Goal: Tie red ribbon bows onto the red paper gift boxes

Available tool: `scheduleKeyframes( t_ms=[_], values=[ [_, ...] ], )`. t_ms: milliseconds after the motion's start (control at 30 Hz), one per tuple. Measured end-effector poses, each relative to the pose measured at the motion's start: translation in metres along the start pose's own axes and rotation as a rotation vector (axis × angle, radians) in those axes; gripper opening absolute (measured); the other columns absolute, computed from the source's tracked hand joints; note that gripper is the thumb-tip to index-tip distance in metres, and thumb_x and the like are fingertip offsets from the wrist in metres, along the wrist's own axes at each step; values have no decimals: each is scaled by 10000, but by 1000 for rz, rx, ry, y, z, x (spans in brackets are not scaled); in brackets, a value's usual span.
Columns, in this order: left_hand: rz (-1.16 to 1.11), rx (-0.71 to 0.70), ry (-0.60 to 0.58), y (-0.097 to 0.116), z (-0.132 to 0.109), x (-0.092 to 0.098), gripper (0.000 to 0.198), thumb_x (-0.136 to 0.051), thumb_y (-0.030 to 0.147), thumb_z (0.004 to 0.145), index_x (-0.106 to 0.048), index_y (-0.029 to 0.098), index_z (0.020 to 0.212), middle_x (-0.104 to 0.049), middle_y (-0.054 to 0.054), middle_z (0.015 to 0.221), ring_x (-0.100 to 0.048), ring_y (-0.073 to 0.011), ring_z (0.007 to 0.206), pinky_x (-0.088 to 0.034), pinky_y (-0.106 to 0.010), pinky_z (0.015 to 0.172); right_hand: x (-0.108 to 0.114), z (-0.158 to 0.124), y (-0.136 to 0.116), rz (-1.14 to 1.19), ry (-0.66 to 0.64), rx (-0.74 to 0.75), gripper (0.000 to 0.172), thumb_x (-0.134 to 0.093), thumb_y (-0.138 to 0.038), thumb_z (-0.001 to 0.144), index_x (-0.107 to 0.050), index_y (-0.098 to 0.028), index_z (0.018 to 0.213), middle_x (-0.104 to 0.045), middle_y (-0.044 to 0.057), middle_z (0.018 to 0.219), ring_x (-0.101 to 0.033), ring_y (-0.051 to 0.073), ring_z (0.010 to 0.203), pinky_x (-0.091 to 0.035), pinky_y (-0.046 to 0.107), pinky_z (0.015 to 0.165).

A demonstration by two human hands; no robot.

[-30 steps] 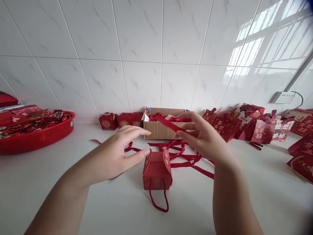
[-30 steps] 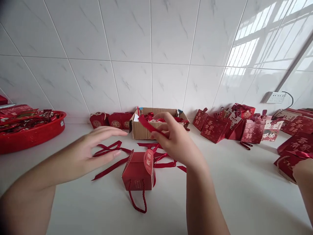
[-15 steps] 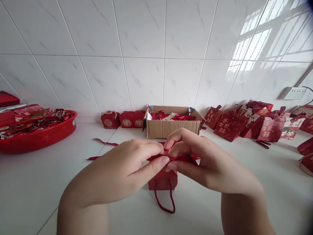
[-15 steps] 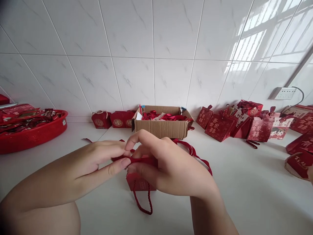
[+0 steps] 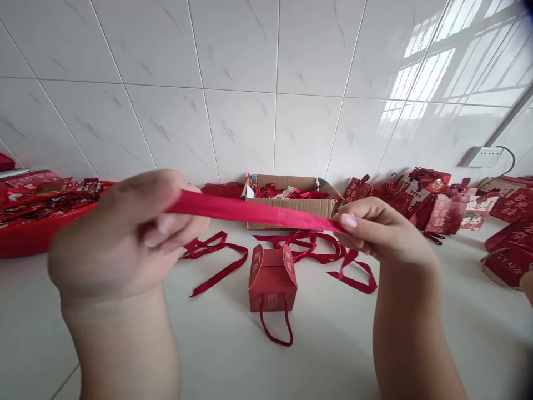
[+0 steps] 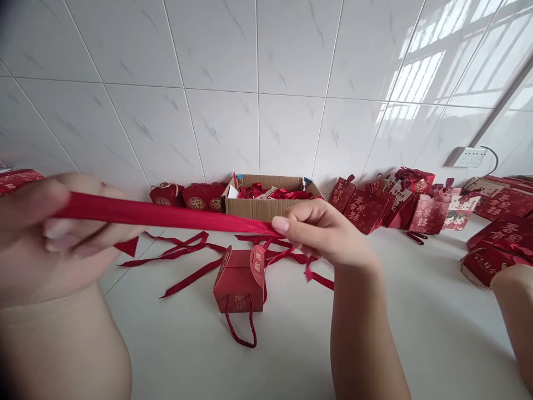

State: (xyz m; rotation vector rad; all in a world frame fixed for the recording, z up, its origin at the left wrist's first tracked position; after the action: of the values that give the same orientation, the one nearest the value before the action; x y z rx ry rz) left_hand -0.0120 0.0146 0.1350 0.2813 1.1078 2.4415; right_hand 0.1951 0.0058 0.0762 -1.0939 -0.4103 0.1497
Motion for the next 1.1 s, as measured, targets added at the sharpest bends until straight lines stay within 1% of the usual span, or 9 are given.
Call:
scheduleKeyframes(
  t_ms=[167, 267, 433, 533, 667, 833, 933, 1000, 1100],
  values=[
    [-367, 27, -51, -1, 9, 20, 308, -550, 254, 787, -541, 184, 487, -244, 76, 333, -232, -53, 288, -220, -242, 326, 22, -8, 5, 144, 60, 29, 424, -558, -403, 847, -422, -193, 504, -321, -75, 399, -214, 45, 329, -164, 232, 355],
    [-479, 67, -46, -5, 9, 27, 271, -587, 273, 758, -583, 195, 499, -284, 86, 327, -200, -38, 297, -248, -231, 335, 33, -10, -2, 200, 87, 136, 439, -555, -413, 832, -373, -205, 491, -314, -60, 427, -270, 65, 347, -212, 227, 352],
    [-490, 64, -68, -4, 8, 21, 273, -605, 289, 735, -601, 209, 474, -211, 90, 296, -159, -20, 266, -251, -215, 317, 70, -22, -20, 353, 347, 410, 498, -549, -471, 807, -351, -211, 433, -519, 19, 686, -541, 172, 695, -405, 268, 457],
    [-469, 83, -43, -5, 10, 15, 318, -562, 300, 739, -569, 214, 434, -80, 90, 300, -121, -18, 241, -221, -206, 292, 82, -28, -21, 715, 402, 537, 442, -596, -361, 803, -440, -224, 413, -633, -43, 846, -595, 177, 851, -477, 322, 610],
    [-436, 116, 23, -7, 11, 13, 407, -535, 300, 747, -459, 207, 358, 3, 84, 317, -101, -27, 241, -217, -201, 280, 94, -33, -20, 1287, 371, 713, 446, -545, -314, 819, -468, -196, 396, -645, -34, 641, -619, 174, 701, -421, 382, 668],
    [-443, 117, 132, -10, 11, 24, 483, -433, 338, 812, -382, 214, 348, 34, 82, 338, -66, -43, 255, -214, -213, 278, 92, -29, -7, 1739, 322, 647, 415, -604, -329, 777, -510, -180, 401, -589, 6, 542, -573, 174, 653, -338, 406, 655],
    [-469, 117, 181, -14, 11, 29, 468, -434, 325, 800, -386, 215, 348, 10, 84, 341, -64, -41, 260, -220, -207, 282, 86, -25, 0, 1821, 293, 572, 264, -652, -331, 756, -644, -226, 515, -613, 9, 581, -553, 161, 617, -321, 382, 612],
    [-497, 109, 193, -14, 12, 29, 459, -432, 311, 803, -389, 212, 357, -14, 86, 344, -60, -40, 266, -236, -206, 288, 85, -22, 3, 1795, 289, 547, 79, -672, -337, 749, -730, -303, 706, -660, 11, 647, -566, 182, 608, -331, 384, 591],
    [-544, 110, 190, -16, 13, 28, 443, -436, 292, 808, -367, 203, 379, -58, 87, 349, -74, -42, 276, -260, -205, 299, 88, -21, 4, 1654, 329, 544, 274, -604, -416, 803, -685, -385, 1063, -724, 15, 870, -618, 228, 653, -377, 392, 578]
  ],
)
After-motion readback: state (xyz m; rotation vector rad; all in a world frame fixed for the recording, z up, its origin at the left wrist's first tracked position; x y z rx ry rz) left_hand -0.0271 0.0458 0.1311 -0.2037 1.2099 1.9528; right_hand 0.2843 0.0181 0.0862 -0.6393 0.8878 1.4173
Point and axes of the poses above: each hand's wrist, its own z-axis towards the middle knuckle, its own x-axis out of the back of the hand, y = z × x, the point moved 10 cm from there along z, towards the middle knuckle
